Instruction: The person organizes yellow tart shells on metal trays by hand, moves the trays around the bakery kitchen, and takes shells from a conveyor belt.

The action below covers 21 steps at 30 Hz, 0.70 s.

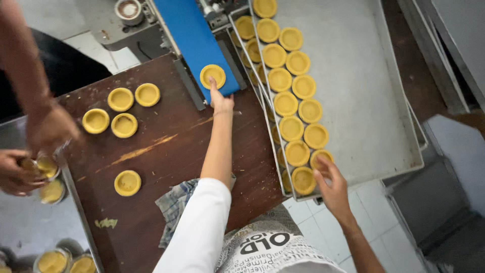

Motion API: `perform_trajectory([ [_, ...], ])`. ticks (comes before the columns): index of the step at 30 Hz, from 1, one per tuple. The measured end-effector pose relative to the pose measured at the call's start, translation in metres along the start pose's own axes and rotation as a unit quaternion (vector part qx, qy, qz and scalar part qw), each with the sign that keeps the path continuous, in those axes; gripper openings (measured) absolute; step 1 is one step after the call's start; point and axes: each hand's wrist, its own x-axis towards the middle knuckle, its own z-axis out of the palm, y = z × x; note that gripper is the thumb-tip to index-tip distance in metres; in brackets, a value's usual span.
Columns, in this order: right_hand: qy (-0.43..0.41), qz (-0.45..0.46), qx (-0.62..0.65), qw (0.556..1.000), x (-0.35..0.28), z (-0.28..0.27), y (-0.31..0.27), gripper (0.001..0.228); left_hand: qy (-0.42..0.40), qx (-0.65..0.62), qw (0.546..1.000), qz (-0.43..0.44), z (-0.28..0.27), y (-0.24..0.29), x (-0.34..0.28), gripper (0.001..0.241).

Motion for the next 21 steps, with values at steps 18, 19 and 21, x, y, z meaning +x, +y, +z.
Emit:
perform_trajectory([
  [18,-0.059,-0.138,0.219,0.964,-0.037,0.053,-0.126,0.075,-0.297,0.367,0.88,-0.058,-0.141,-0.034,-0.369,0.039],
  [19,-0.094,-0.109,0.304,0.942,-0.026,0.047,-0.117,0.085,-0.358,0.452,0.816,-0.041,-0.133,-0.03,-0.38,0.044],
  [21,-0.131,-0.088,0.386,0.909,-0.007,0.038,-0.095,0.094,-0.417,0.53,0.738,-0.014,-0.119,-0.033,-0.388,0.049],
])
